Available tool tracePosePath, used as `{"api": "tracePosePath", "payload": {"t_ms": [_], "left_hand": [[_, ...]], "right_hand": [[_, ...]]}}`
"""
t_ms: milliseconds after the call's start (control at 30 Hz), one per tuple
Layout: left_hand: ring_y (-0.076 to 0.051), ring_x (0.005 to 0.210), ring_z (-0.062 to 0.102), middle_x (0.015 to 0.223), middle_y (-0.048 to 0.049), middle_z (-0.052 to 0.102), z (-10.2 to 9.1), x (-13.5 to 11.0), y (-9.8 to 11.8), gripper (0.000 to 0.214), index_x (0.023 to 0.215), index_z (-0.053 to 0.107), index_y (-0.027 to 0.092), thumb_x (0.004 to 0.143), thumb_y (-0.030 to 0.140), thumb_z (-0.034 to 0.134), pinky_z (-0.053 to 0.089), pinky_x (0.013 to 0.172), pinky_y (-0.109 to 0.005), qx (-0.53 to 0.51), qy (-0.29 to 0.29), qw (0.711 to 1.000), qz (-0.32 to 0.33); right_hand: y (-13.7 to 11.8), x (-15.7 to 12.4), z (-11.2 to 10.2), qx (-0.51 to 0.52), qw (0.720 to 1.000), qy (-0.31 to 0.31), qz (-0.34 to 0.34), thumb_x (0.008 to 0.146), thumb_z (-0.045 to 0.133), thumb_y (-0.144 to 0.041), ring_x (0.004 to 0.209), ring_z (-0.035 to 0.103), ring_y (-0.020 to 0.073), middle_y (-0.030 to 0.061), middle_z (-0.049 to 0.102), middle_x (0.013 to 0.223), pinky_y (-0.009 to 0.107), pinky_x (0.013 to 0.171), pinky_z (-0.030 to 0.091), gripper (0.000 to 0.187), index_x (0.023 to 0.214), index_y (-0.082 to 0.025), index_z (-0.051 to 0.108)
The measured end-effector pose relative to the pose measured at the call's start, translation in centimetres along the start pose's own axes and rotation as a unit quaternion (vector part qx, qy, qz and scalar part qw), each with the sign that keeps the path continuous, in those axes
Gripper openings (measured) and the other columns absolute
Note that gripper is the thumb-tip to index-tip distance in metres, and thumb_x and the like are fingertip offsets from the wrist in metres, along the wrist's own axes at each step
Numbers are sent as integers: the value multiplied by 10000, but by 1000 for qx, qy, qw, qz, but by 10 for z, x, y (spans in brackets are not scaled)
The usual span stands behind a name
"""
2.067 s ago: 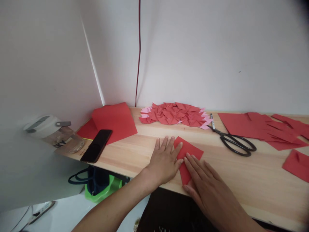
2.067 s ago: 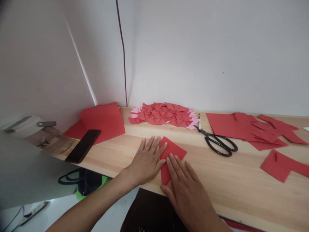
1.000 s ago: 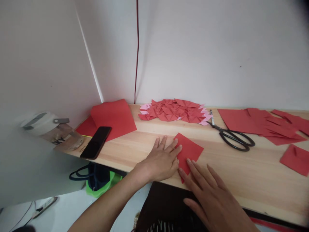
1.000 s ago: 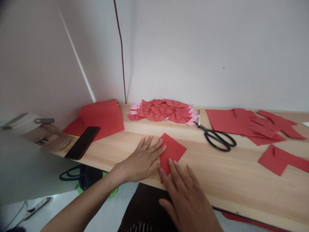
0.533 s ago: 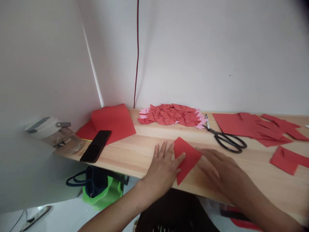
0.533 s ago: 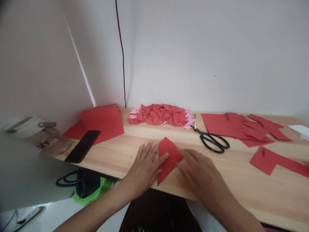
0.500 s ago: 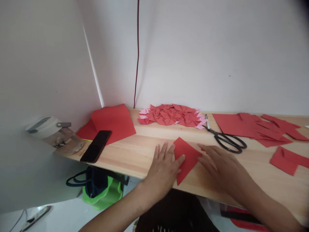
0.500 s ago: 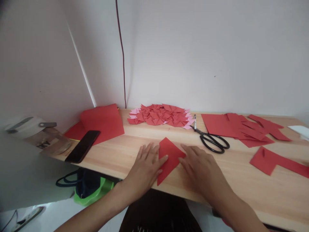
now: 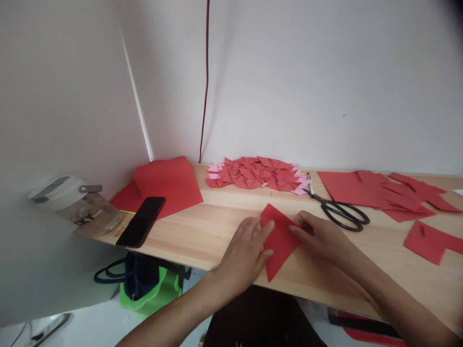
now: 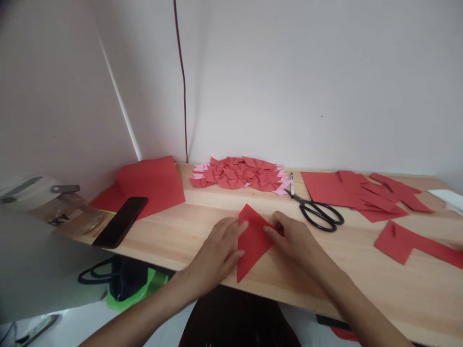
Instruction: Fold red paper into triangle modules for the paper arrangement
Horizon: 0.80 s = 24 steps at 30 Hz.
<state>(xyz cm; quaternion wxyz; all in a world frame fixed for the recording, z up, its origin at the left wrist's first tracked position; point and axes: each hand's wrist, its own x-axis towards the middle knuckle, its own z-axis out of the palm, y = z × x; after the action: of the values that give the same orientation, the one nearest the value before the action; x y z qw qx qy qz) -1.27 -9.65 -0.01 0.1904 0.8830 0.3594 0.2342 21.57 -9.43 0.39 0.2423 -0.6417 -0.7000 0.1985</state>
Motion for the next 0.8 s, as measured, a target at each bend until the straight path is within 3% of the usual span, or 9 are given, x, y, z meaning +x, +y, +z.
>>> {"api": "tracePosePath", "payload": {"t_ms": [100, 133, 200, 300, 367, 500, 600, 800], "left_hand": [[-277, 1291, 409, 1437, -156, 382, -8, 25, -13, 740, 1450, 273, 230, 809, 307, 635, 357, 1063, -470, -229, 82, 963, -113], [-272, 1226, 481, 1408, -169, 414, -9, 35, -16, 788, 1455, 260, 220, 790, 349, 661, 405, 1014, -453, -314, 87, 934, -149], [-258, 1099, 576, 1288, -177, 528, -8, 54, -21, 892, 1453, 270, 192, 718, 382, 737, 458, 929, -414, -461, 40, 867, -185], [-222, 890, 642, 1037, -146, 666, -3, 76, -22, 650, 1183, 602, 113, 635, 404, 795, 483, 805, -335, -577, -22, 791, -201], [-190, 766, 642, 880, -123, 697, 0, 87, -22, 487, 935, 698, 83, 588, 403, 819, 475, 739, -299, -611, -35, 760, -222], [-152, 666, 626, 771, -90, 702, 0, 99, -26, 378, 816, 715, 91, 574, 359, 826, 458, 686, -264, -637, -4, 733, -238], [-136, 651, 626, 774, -82, 707, -3, 103, -34, 316, 822, 713, 98, 617, 322, 801, 459, 686, -247, -659, 32, 719, -216], [-135, 624, 629, 748, -68, 708, -4, 102, -45, 230, 789, 692, 109, 627, 243, 783, 466, 647, -231, -673, 82, 695, -240]], "right_hand": [[5, 6, -6, 128, 991, 33, 26, 840, 500, -479, 508, 378, 114, -60, 399, 555, 243, 495, 292, 320, 672, -225, 402], [5, 7, -8, 167, 984, 52, 40, 836, 510, -499, 503, 366, 109, -65, 389, 554, 237, 486, 289, 333, 679, -226, 402], [1, 10, -11, 220, 970, 89, 57, 828, 530, -517, 511, 387, 108, -60, 417, 563, 232, 492, 315, 341, 694, -223, 420], [-4, 14, -15, 234, 964, 112, 53, 813, 548, -527, 535, 458, 124, -38, 484, 572, 241, 524, 374, 336, 705, -221, 460], [-2, 17, -21, 211, 970, 113, 52, 812, 533, -529, 544, 507, 142, -23, 528, 595, 256, 539, 405, 312, 756, -224, 500], [26, 17, -43, 47, 985, 139, 88, 841, 496, -470, 674, 604, 200, 45, 652, 815, 301, 606, 428, 245, 911, -243, 558], [58, 13, -57, -117, 983, 92, 104, 824, 518, -435, 662, 589, 241, 72, 646, 735, 336, 573, 391, 222, 711, -245, 533], [91, 14, -62, -134, 985, 39, 100, 766, 528, -453, 740, 638, 267, 106, 694, 834, 350, 606, 459, 212, 809, -266, 617]]}}
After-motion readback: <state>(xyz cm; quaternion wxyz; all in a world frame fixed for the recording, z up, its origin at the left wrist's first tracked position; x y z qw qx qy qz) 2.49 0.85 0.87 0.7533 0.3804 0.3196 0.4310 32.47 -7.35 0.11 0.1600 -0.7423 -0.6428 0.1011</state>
